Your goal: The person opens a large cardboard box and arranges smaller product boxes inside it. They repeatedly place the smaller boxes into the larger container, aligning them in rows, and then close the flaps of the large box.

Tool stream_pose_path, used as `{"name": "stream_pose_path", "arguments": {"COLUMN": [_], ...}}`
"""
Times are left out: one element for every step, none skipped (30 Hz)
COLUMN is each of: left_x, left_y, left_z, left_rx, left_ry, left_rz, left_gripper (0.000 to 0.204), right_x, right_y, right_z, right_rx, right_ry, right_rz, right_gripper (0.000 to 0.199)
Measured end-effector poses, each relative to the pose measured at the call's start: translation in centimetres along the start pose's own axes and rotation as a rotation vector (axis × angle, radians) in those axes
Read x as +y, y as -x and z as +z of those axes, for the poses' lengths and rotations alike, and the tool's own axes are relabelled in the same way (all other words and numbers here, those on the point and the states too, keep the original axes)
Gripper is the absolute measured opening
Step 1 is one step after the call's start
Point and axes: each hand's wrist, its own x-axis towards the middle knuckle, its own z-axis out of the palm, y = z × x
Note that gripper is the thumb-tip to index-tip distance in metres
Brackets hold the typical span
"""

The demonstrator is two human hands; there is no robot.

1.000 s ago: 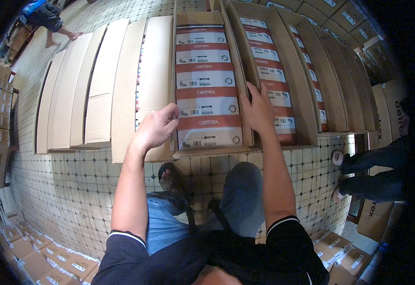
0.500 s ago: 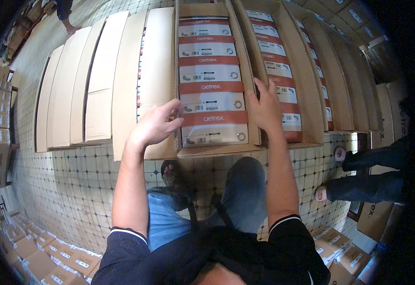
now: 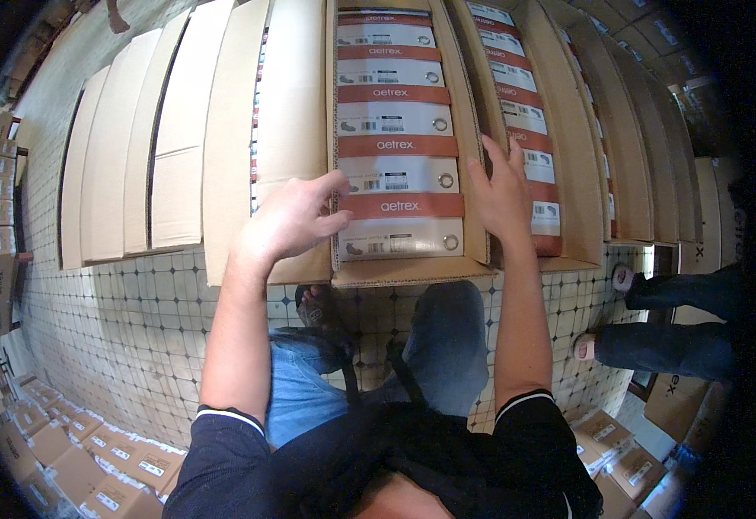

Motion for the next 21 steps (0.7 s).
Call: {"name": "stream_pose_path", "arguments": {"left_x": [0.3, 0.6, 0.9, 1.0, 1.0, 1.0, 0.9, 0.6, 0.4, 0.1, -0.3, -0.6, -0.9, -1.2, -1.5, -1.7, -1.9, -2.1, -2.3, -2.6, -2.9], "left_y": [-0.2, -0.4, -0.6, -0.8, -1.2, -1.6, -2.0, -2.4, -2.8, -3.2, -3.7, -4.1, -4.7, -5.0, -5.3, -5.7, -6.0, -6.0, -5.9, -5.8, -5.7], "left_z": [0.2, 0.4, 0.7, 0.8, 0.7, 0.8, 0.8, 0.8, 0.9, 0.9, 1.0, 1.1, 1.0, 0.9, 0.8, 0.6, 0.4, 0.2, 0.1, -0.1, -0.3], "left_rx": [-0.009, 0.015, 0.037, 0.071, 0.087, 0.115, 0.141, 0.159, 0.176, 0.193, 0.21, 0.229, 0.245, 0.236, 0.225, 0.24, 0.225, 0.227, 0.218, 0.235, 0.243], "left_ry": [-0.058, -0.048, -0.043, -0.039, -0.031, -0.024, -0.028, -0.003, 0.01, 0.02, 0.032, 0.038, 0.036, 0.041, 0.038, 0.031, 0.035, 0.036, 0.041, 0.077, 0.115], "left_rz": [-0.02, -0.025, -0.047, -0.052, -0.051, -0.034, -0.031, -0.013, -0.01, -0.006, 0.004, 0.016, 0.023, 0.029, 0.034, 0.051, 0.058, 0.068, 0.075, 0.096, 0.114], "left_gripper": [0.031, 0.032, 0.032, 0.033, 0.033, 0.034, 0.034, 0.033, 0.033, 0.032, 0.031, 0.031, 0.031, 0.031, 0.031, 0.031, 0.032, 0.032, 0.033, 0.033, 0.033], "right_x": [-0.1, -0.1, -0.1, -0.2, -0.2, -0.2, -0.2, -0.2, -0.3, -0.4, -0.6, -0.9, -1.1, -1.6, -2.0, -2.5, -3.1, -3.8, -4.4, -5.0, -5.7], "right_y": [0.0, 0.0, 0.0, 0.0, 0.0, 0.0, -0.1, -0.1, -0.1, -0.1, -0.1, 0.0, 0.0, 0.0, -0.1, -0.5, -1.0, -2.0, -3.8, -5.9, -8.2], "right_z": [0.1, 0.1, 0.0, 0.0, 0.0, -0.1, -0.2, -0.2, -0.3, -0.3, -0.3, -0.4, -0.5, -0.7, -1.0, -1.3, -1.6, -1.8, -2.0, -2.2, -2.2], "right_rx": [-0.002, -0.003, 0.007, -0.008, -0.012, -0.015, -0.023, -0.029, -0.035, -0.037, -0.041, -0.033, -0.051, -0.055, -0.06, -0.054, -0.044, -0.081, -0.018, -0.007, 0.026], "right_ry": [-0.011, -0.021, -0.028, -0.025, -0.019, -0.013, -0.005, 0.004, 0.013, 0.003, -0.007, -0.017, -0.008, 0.001, 0.023, 0.013, 0.015, 0.032, -0.042, -0.102, -0.16], "right_rz": [0.0, 0.0, -0.001, 0.006, 0.013, 0.02, 0.026, 0.033, 0.038, 0.038, 0.038, 0.041, 0.045, 0.051, 0.067, 0.043, 0.027, 0.082, -0.099, -0.204, -0.349], "right_gripper": [0.049, 0.049, 0.049, 0.049, 0.049, 0.049, 0.049, 0.05, 0.05, 0.05, 0.051, 0.051, 0.052, 0.054, 0.055, 0.056, 0.056, 0.057, 0.057, 0.057, 0.058]}}
